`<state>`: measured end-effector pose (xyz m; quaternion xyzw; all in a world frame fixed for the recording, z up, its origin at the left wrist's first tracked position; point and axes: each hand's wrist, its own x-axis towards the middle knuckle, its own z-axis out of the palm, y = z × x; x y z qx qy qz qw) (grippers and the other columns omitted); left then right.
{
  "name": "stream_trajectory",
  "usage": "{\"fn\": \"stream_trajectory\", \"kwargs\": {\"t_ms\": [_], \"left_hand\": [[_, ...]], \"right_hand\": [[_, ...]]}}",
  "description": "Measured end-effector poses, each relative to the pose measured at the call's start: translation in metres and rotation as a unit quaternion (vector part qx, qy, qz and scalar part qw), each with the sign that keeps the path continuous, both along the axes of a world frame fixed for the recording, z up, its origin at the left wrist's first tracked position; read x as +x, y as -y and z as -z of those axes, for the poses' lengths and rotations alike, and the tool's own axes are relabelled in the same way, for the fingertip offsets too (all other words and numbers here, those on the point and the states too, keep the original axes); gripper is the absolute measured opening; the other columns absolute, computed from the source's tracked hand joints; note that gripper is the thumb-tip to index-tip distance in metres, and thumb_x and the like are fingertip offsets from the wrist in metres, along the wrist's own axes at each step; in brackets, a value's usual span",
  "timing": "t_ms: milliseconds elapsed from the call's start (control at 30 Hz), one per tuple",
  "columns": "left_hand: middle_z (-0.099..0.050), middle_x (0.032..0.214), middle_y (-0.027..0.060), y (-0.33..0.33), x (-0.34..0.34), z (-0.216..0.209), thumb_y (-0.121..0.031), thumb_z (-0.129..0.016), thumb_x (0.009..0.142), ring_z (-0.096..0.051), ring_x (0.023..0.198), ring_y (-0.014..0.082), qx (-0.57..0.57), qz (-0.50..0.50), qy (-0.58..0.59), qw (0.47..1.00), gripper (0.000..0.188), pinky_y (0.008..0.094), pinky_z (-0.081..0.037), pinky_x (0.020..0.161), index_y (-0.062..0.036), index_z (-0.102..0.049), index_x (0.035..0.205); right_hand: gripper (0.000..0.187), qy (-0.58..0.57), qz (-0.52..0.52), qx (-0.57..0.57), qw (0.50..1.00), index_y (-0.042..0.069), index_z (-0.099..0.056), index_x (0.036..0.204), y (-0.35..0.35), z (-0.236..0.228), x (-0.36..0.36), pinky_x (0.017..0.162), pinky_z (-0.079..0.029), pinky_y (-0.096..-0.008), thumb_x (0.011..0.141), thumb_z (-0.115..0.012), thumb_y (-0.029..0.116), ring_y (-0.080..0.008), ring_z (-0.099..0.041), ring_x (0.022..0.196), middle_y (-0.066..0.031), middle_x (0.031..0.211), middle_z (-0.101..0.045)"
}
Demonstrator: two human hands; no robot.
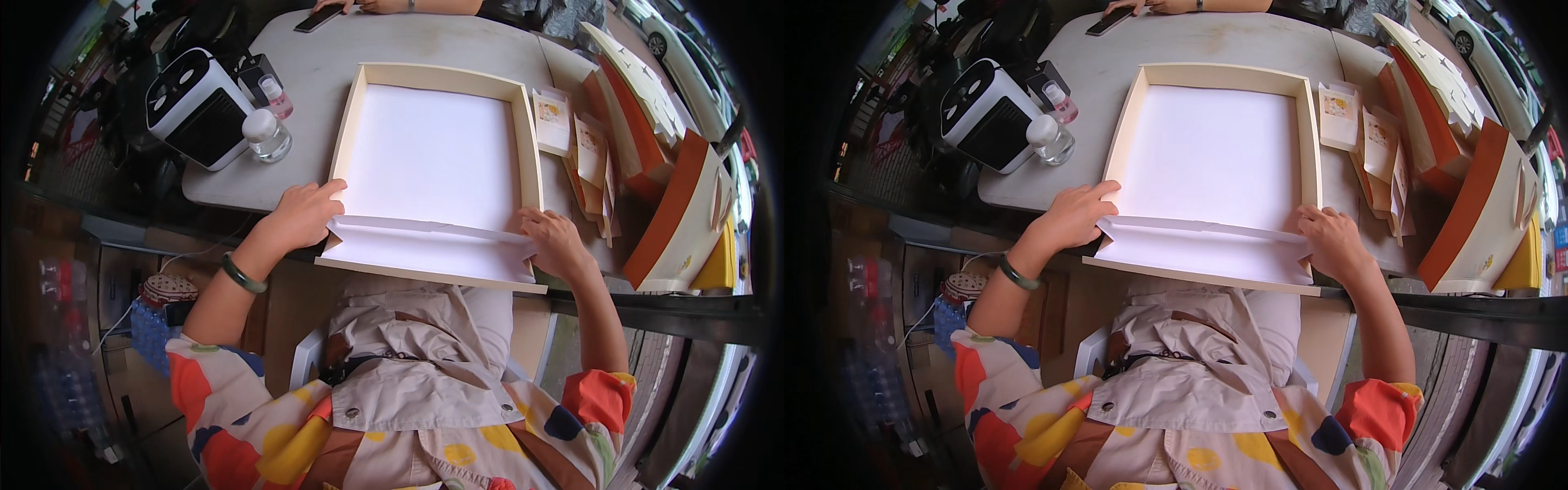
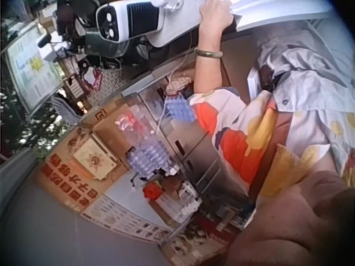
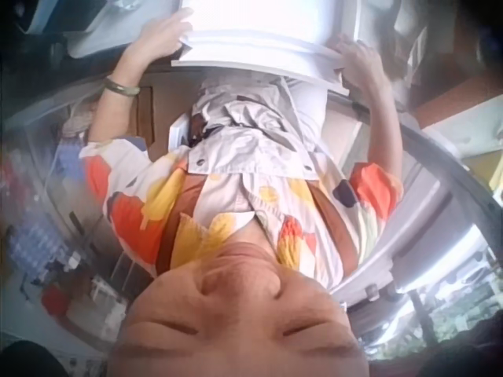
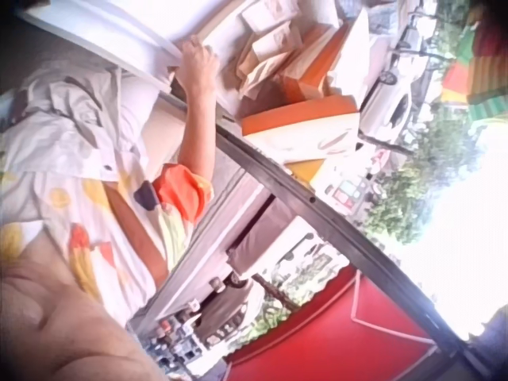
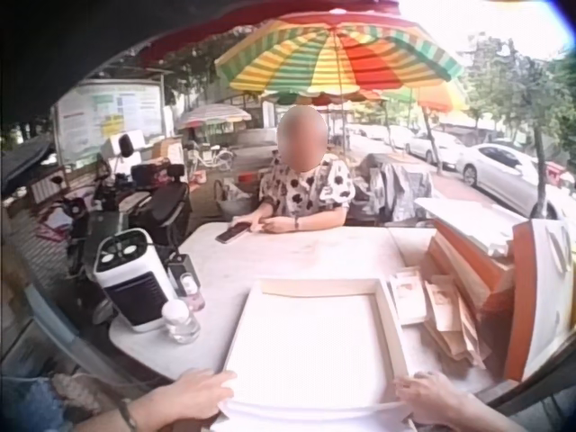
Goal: The person assembles a wooden box by fitting a white paper sheet into its base. They then fold a white cardboard insert with six star-shaped cutouts into a 3D structure and place it inside the box. The person handles the box and insert by hand without using tools.
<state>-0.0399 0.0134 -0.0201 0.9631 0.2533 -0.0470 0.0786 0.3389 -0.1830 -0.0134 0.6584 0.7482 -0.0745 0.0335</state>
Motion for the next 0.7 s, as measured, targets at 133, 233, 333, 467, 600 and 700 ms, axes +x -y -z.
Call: {"fn": "stream_trajectory", "kwargs": {"t_ms": [133,233,333,467,600,700], "left_hand": [[-0.049,0.131,0.006,-0.003,-0.002,-0.005,-0.005,-0.071,0.066,-0.059,0.101,0.0299,-0.056,-0.008,-0.016,0.998,0.027,0.0403,-0.049,0.081,-0.0093,-0.065,0.092],[-0.048,0.133,0.0066,-0.004,0.0,-0.009,-0.006,-0.071,0.066,-0.059,0.101,0.0306,-0.094,-0.028,-0.015,0.995,0.026,0.0408,-0.049,0.081,-0.0086,-0.063,0.091],[-0.05,0.133,0.0067,-0.004,0.001,-0.011,-0.007,-0.071,0.067,-0.06,0.101,0.0314,-0.1,-0.03,-0.01,0.995,0.024,0.0413,-0.049,0.081,-0.009,-0.062,0.089],[-0.055,0.126,0.0058,-0.009,-0.002,-0.003,-0.007,-0.071,0.067,-0.06,0.1,0.0321,-0.049,0.02,0.036,0.998,0.022,0.0418,-0.049,0.08,-0.0106,-0.062,0.086],[-0.059,0.12,0.0044,-0.007,-0.007,-0.004,-0.006,-0.069,0.068,-0.061,0.096,0.0317,-0.06,0.013,0.039,0.997,0.017,0.0413,-0.05,0.078,-0.0106,-0.064,0.083],[-0.059,0.118,0.0043,-0.005,-0.008,-0.002,-0.005,-0.067,0.07,-0.062,0.092,0.0318,-0.075,-0.002,0.062,0.995,0.016,0.0405,-0.05,0.077,-0.01,-0.066,0.085]], "right_hand": [[0.036,-0.065,0.012,-0.027,0.997,0.004,-0.064,0.087,0.001,-0.012,-0.002,0.088,-0.049,-0.0371,0.056,-0.08,0.01,-0.0264,-0.059,0.104,-0.0066,0.12,-0.056],[0.034,-0.12,0.02,-0.047,0.991,0.002,-0.065,0.089,0.001,-0.021,-0.003,0.091,-0.049,-0.0367,0.058,-0.078,0.007,-0.0279,-0.059,0.107,-0.0083,0.123,-0.055],[0.029,-0.13,0.02,-0.047,0.99,0.002,-0.064,0.089,0.002,-0.021,-0.002,0.089,-0.05,-0.037,0.062,-0.075,0.006,-0.029,-0.059,0.105,-0.0094,0.12,-0.056],[0.023,-0.115,-0.058,0.024,0.991,0.002,-0.064,0.087,0.008,-0.012,0.012,0.082,-0.051,-0.0394,0.065,-0.069,0.005,-0.03,-0.062,0.096,-0.0092,0.11,-0.061],[0.019,-0.137,-0.029,0.03,0.99,0.002,-0.063,0.088,0.011,-0.003,0.009,0.076,-0.052,-0.0395,0.069,-0.063,0.0,-0.0314,-0.064,0.087,-0.0088,0.106,-0.063],[0.019,-0.154,-0.005,0.031,0.988,0.002,-0.064,0.088,0.012,-0.006,0.007,0.073,-0.052,-0.0395,0.069,-0.062,0.0,-0.0327,-0.064,0.081,-0.0093,0.102,-0.064]]}}
